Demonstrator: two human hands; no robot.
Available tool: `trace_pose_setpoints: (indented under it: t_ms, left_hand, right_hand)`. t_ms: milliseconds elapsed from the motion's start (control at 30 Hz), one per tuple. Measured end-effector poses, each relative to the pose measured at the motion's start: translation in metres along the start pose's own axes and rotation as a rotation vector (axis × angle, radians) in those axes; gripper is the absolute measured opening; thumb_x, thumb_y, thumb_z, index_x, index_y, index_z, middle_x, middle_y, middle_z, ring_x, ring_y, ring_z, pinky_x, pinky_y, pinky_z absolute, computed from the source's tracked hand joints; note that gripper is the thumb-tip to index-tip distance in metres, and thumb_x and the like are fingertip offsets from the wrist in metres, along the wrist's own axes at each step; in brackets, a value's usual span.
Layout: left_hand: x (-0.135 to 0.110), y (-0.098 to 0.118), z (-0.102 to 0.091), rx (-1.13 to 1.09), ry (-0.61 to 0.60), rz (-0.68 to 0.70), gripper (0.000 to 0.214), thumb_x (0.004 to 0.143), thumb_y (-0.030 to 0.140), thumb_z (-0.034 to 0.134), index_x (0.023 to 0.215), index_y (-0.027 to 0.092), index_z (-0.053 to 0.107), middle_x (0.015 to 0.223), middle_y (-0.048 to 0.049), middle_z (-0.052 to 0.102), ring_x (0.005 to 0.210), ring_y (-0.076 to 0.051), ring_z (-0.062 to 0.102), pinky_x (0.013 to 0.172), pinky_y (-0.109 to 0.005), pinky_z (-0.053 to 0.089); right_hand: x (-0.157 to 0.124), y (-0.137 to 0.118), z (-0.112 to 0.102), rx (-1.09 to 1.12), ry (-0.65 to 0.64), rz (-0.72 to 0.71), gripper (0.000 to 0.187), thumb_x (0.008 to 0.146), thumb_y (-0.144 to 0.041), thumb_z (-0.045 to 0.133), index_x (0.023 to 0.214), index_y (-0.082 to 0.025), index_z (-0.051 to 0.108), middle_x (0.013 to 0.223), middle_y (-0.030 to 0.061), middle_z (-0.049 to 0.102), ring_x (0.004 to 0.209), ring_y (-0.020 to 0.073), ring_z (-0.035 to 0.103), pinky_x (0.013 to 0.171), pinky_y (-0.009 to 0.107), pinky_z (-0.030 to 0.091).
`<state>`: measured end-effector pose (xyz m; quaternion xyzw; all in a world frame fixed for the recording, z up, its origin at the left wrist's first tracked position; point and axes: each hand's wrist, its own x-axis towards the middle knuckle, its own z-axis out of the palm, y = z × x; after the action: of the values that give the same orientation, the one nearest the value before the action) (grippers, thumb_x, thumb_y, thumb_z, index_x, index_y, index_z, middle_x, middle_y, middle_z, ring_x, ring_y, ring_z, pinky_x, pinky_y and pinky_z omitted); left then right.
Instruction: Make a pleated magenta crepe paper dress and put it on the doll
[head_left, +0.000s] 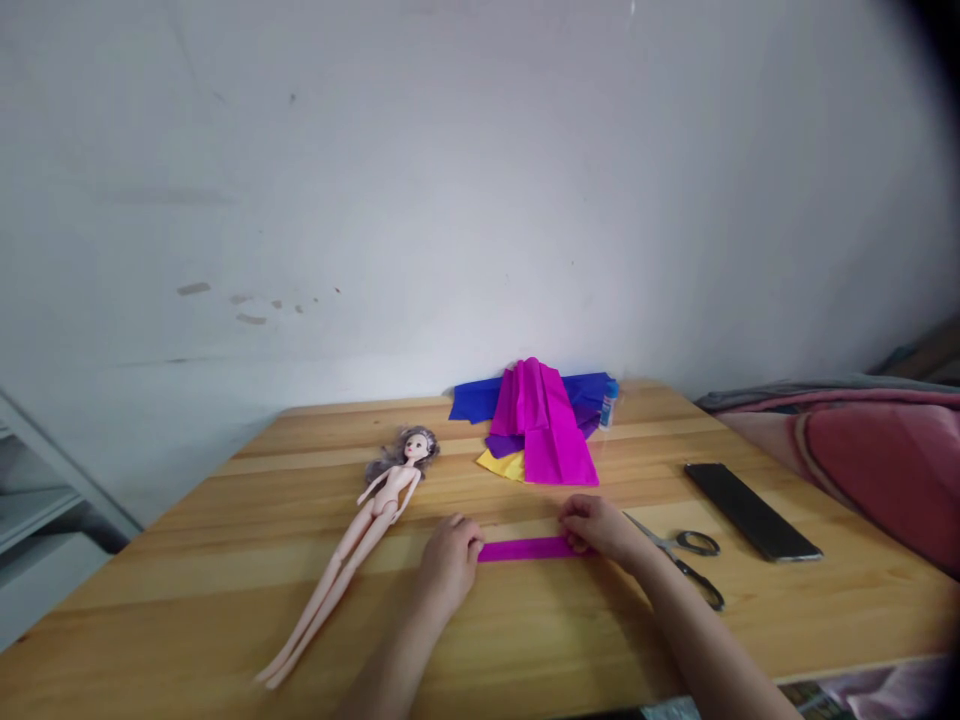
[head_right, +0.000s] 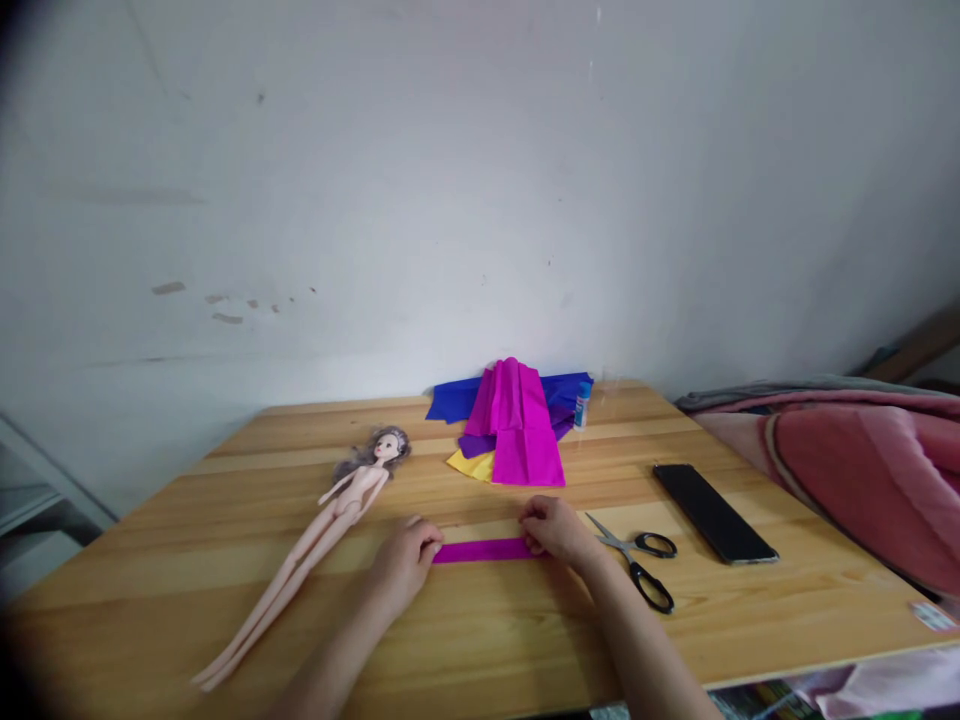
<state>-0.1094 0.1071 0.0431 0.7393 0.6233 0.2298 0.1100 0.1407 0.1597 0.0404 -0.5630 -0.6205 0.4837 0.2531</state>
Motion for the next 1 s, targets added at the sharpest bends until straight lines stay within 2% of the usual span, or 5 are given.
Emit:
trace_pose_setpoints:
  t_ms: [200,300,500,733,1000]
  left_hand:
    - [-0.003,-0.001,0.004,-0.004,0.035,0.004,0.017,0.078,0.005,0.051,0.074,0.018,0.062,0.081,-0.0031,0.058,0.082,-0.016,0.052,0.073,-0.026,0.038]
    - [-0.005,0.003,0.004,-0.015,0.041,0.029,0.018,0.080,0.007,0.050,0.074,0.019,0.061,0.083,-0.0030,0.057,0.085,-0.017,0.052,0.075,-0.027,0.038]
    - [-0.009,0.010,-0.002,0.063,0.035,0.074,0.009,0.080,0.017,0.055,0.074,0.020,0.059,0.085,-0.0024,0.058,0.089,-0.019,0.049,0.080,-0.030,0.036]
    - [-0.012,0.012,-0.004,0.051,0.011,0.078,0.008,0.076,0.012,0.056,0.075,0.020,0.054,0.085,-0.0016,0.057,0.087,-0.018,0.048,0.076,-0.029,0.036]
    - [-0.014,0.017,-0.011,0.066,0.049,0.197,0.016,0.081,0.013,0.053,0.091,0.024,0.060,0.089,-0.0019,0.061,0.090,-0.020,0.049,0.080,-0.034,0.036]
  right_hand:
    - [-0.017,0.008,-0.029,-0.130,0.102,-0.031,0.010,0.067,-0.013,0.046,0.066,-0.018,0.054,0.050,-0.0034,0.056,0.047,0.0111,0.053,0.048,0.021,0.038]
    - [-0.027,-0.002,-0.034,-0.291,0.196,-0.176,0.010,0.068,-0.016,0.050,0.067,-0.018,0.059,0.058,-0.0009,0.060,0.056,0.0129,0.055,0.054,0.022,0.037]
    - [-0.020,-0.035,-0.003,-0.586,0.034,-0.471,0.019,0.067,-0.016,0.053,0.078,-0.019,0.068,0.081,0.0037,0.067,0.075,0.0153,0.058,0.066,0.022,0.038]
    - [-0.011,-0.039,0.018,-0.779,-0.073,-0.350,0.027,0.062,-0.010,0.049,0.075,-0.021,0.070,0.078,0.0026,0.068,0.073,0.0154,0.058,0.062,0.023,0.035]
    - [-0.039,-0.029,0.022,-0.757,0.191,-0.696,0.018,0.080,-0.009,0.047,0.073,-0.020,0.060,0.083,0.0042,0.058,0.084,0.0181,0.051,0.073,0.027,0.037]
